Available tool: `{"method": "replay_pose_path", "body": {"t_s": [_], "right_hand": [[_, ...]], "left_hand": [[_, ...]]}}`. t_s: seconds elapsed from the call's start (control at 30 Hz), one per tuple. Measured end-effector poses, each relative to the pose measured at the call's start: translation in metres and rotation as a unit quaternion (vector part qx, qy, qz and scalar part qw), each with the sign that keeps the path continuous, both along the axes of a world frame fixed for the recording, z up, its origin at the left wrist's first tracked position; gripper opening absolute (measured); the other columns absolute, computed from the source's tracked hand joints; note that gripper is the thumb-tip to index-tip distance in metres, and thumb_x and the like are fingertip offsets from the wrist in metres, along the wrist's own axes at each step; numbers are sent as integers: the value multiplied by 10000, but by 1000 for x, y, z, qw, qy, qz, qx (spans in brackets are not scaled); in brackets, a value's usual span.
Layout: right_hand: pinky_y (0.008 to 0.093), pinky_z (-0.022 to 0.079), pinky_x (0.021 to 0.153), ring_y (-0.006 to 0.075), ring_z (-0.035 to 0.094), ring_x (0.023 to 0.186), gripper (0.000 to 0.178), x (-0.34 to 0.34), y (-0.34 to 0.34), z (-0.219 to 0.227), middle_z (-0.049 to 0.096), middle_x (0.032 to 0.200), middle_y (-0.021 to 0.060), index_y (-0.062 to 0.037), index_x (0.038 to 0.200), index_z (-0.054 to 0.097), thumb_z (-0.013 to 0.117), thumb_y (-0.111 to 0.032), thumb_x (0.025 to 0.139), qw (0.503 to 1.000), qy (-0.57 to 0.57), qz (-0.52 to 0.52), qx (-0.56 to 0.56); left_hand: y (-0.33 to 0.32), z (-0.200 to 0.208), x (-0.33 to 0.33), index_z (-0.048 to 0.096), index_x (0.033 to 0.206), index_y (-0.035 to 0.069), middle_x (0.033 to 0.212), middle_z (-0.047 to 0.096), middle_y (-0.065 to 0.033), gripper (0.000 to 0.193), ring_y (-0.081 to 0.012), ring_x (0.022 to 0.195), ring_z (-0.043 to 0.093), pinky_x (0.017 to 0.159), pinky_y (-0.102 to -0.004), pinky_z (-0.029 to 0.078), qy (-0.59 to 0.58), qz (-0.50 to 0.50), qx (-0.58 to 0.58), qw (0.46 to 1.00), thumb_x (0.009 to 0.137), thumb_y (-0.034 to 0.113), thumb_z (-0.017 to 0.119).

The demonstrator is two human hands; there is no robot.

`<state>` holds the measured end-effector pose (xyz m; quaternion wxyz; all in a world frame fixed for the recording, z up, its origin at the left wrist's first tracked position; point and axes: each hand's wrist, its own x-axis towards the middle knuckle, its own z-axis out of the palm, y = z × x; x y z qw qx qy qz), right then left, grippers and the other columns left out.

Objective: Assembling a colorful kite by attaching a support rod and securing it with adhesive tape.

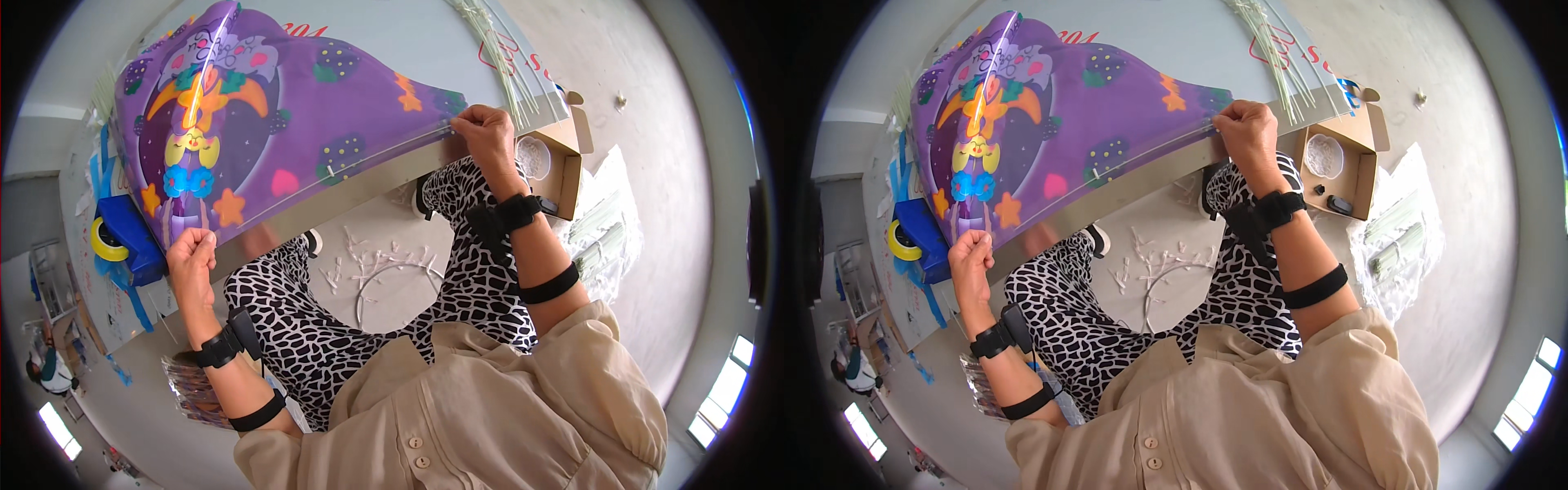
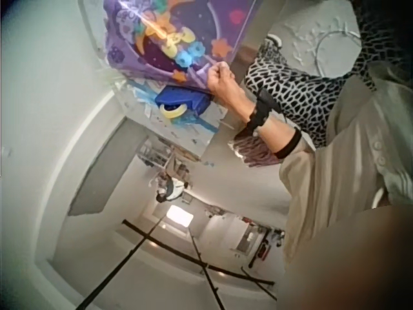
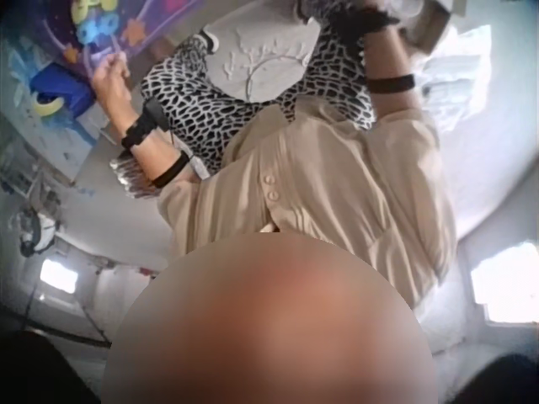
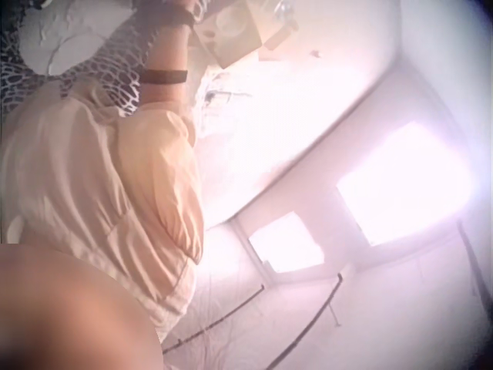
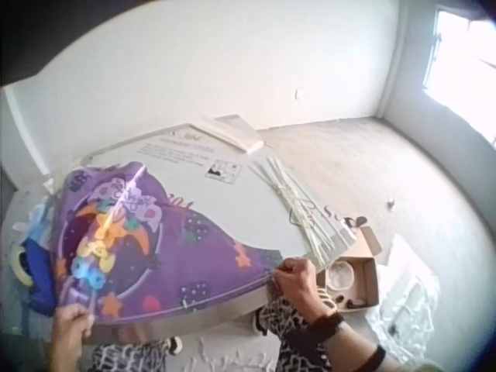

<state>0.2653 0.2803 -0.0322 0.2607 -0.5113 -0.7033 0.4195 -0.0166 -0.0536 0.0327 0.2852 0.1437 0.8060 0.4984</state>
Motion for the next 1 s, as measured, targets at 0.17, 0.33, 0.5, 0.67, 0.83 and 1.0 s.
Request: {"method": "replay_pose_path", "body": {"t_s": [0.17, 0.33, 0.5, 0.67, 0.83, 1.0], "right_hand": [[337, 480, 625, 250, 607, 635, 154, -3, -5, -6, 608, 683, 130, -17, 738, 677, 676, -158, 675, 998, -43, -23, 48], [371, 485, 679, 293, 612, 715, 161, -7, -9, -3, 609, 741, 140, -29, 743, 678, 680, -180, 688, 994, -80, -32, 62], [408, 481, 710, 319, 601, 776, 178, -10, -12, -5, 604, 808, 141, -40, 732, 665, 684, -216, 707, 982, -146, -32, 118], [418, 488, 698, 333, 614, 772, 190, -15, -11, -9, 620, 793, 142, -66, 729, 674, 696, -252, 702, 976, -177, -34, 124], [411, 492, 685, 335, 629, 749, 216, -6, -3, -10, 642, 762, 148, -55, 757, 682, 699, -264, 707, 969, -190, -18, 155], [411, 474, 652, 324, 616, 708, 221, -9, -5, -8, 631, 742, 138, -37, 734, 656, 694, -255, 724, 972, -187, 1, 142]], "left_hand": [[4, -9, -1, 598, 810, 25, 675, 511, 43, 66, -27, 559, 387, 513, -172, 309, 9, -5, -20, 1000, 843, 81, 612], [4, -18, -3, 599, 811, 31, 676, 508, 45, 66, -26, 565, 389, 519, -176, 312, 14, -10, -31, 999, 843, 87, 613], [2, -26, -7, 596, 839, 38, 696, 509, 49, 79, -25, 572, 389, 518, -165, 308, 23, -27, -34, 999, 859, 113, 611], [1, -37, -11, 602, 850, 57, 720, 510, 53, 73, -33, 589, 374, 519, -193, 302, 101, -26, -51, 993, 857, 128, 618], [15, -41, -4, 621, 831, -1, 696, 549, 4, 113, -70, 619, 460, 548, -245, 371, 89, -10, -94, 992, 817, 110, 637], [12, -50, -5, 636, 793, -35, 665, 602, -58, 92, -127, 615, 533, 579, -289, 430, 94, 14, -120, 988, 784, 56, 640]]}}
